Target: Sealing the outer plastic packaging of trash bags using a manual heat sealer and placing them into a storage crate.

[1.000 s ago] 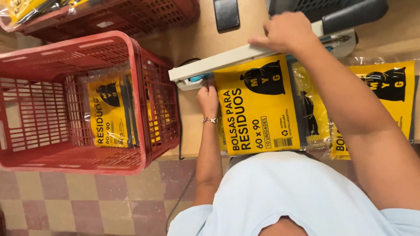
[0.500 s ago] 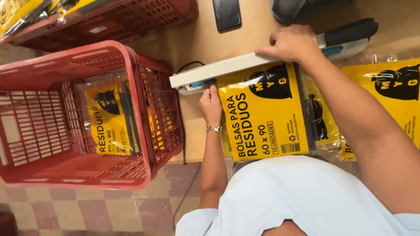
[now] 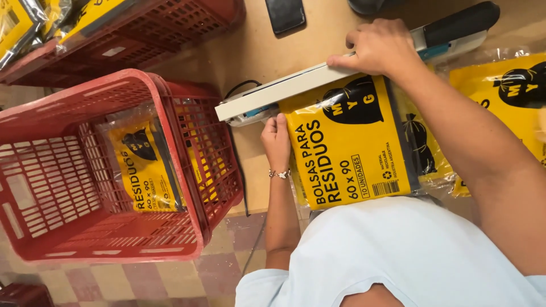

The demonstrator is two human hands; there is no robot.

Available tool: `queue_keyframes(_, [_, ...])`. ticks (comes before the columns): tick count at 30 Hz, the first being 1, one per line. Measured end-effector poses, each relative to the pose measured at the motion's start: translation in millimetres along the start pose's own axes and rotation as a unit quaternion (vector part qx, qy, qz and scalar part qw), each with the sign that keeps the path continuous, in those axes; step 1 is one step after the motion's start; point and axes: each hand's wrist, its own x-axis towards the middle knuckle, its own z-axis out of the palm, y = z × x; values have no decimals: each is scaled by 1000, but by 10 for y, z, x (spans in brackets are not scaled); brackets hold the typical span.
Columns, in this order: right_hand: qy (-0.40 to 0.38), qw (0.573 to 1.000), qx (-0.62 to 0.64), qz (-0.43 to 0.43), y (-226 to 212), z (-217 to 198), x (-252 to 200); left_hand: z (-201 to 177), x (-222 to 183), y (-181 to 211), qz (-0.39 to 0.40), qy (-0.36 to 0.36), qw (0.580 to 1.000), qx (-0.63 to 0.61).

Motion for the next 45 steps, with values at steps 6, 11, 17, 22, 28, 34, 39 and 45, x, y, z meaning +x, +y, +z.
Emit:
queue_keyframes(6, [14,1000,-1,-6,17,34,13,-26,-199,399,-77,-35,994,74])
queue_keyframes(11, [-6,1000,4,2,-7,-14,-1,-10,-321,566,-89,-62,974,200])
queue_keyframes(17, [-2,1000,-9,-5,1,-3,8,31,-313,480,-63,-83,962,253])
queue_keyframes(22, [3,1000,-7,-3,-12,-39,-32,73,-377,635,-82,-85,959,257])
queue_keyframes(28, [76,997,8,-14,-23,-25,-101,106,-374,597,-66,-72,963,250])
queue_keyframes(34, [267,951,73,-139,129,-145,-190,194,-285,276,10,-38,979,201])
queue_keyframes(39, [456,806,168,-338,15,-184,-936,186,-443,123,67,-56,996,6])
queue_keyframes(45, [331,843,424,-13,-25,515,-1736,196,-743,10,112,-79,969,-207])
